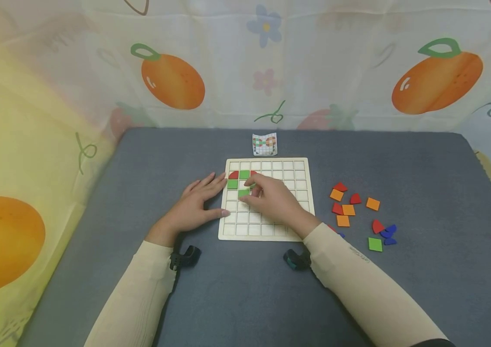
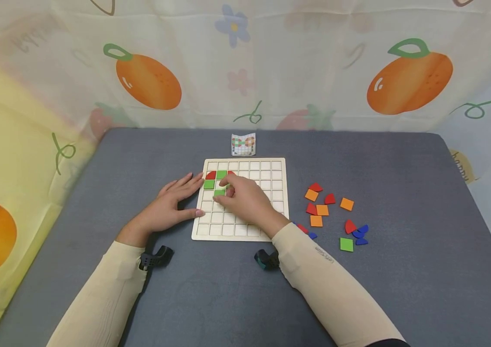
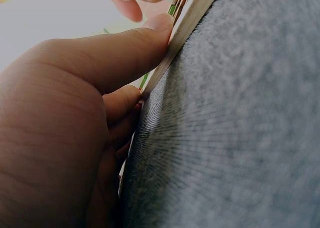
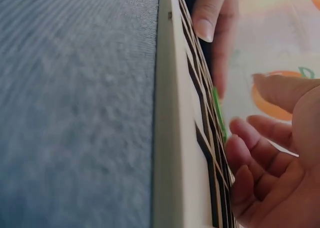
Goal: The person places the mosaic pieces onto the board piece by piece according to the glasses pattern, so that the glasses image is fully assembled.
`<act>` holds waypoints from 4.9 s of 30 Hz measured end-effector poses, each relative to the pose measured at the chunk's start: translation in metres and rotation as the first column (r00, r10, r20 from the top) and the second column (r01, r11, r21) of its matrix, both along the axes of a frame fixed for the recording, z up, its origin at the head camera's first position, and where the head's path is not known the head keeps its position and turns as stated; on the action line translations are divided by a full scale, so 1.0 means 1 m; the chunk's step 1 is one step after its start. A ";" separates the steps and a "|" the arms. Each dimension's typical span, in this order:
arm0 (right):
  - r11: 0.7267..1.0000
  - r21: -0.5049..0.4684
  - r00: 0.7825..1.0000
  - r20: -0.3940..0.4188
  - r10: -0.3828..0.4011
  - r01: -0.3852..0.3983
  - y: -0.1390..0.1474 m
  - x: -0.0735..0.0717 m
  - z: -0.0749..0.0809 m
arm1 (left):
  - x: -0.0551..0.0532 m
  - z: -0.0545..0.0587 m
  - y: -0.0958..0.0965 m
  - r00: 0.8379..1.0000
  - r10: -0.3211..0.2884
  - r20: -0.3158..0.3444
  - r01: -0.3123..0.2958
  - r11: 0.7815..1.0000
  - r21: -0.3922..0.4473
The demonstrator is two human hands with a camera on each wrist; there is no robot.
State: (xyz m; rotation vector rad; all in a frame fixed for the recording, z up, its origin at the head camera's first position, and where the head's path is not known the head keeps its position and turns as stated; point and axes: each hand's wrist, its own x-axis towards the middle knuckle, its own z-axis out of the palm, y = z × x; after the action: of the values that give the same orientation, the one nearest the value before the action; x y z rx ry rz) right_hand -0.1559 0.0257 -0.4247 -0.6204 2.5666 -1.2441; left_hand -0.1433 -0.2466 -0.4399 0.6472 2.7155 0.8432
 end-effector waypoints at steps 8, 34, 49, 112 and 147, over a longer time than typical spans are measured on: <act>0.985 -0.171 0.997 0.071 0.016 -0.003 0.015 0.004 0.005 | -0.001 -0.002 -0.001 1.000 0.005 0.004 -0.005 1.000 -0.009; 0.914 -0.405 0.991 0.128 0.034 0.021 0.088 0.018 0.016 | -0.001 -0.006 -0.002 1.000 0.010 0.019 -0.010 1.000 -0.004; 0.896 -0.441 0.997 0.069 -0.017 0.045 0.139 0.025 0.014 | 0.002 -0.001 -0.001 1.000 0.007 0.017 -0.007 1.000 0.001; 0.924 0.044 0.912 -0.185 -0.366 0.380 0.189 0.015 -0.019 | 0.000 -0.004 -0.003 1.000 0.000 0.006 0.000 1.000 -0.010; 0.936 -0.273 0.975 0.037 -0.219 0.221 0.120 0.035 0.024 | 0.001 -0.006 -0.002 1.000 0.007 0.002 -0.007 1.000 -0.003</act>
State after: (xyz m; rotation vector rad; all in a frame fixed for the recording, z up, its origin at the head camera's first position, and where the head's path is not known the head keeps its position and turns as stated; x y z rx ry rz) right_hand -0.1207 0.1460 -0.4006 -0.3814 2.5324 -1.6950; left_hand -0.1423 -0.2485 -0.4462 0.6360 2.7186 0.8414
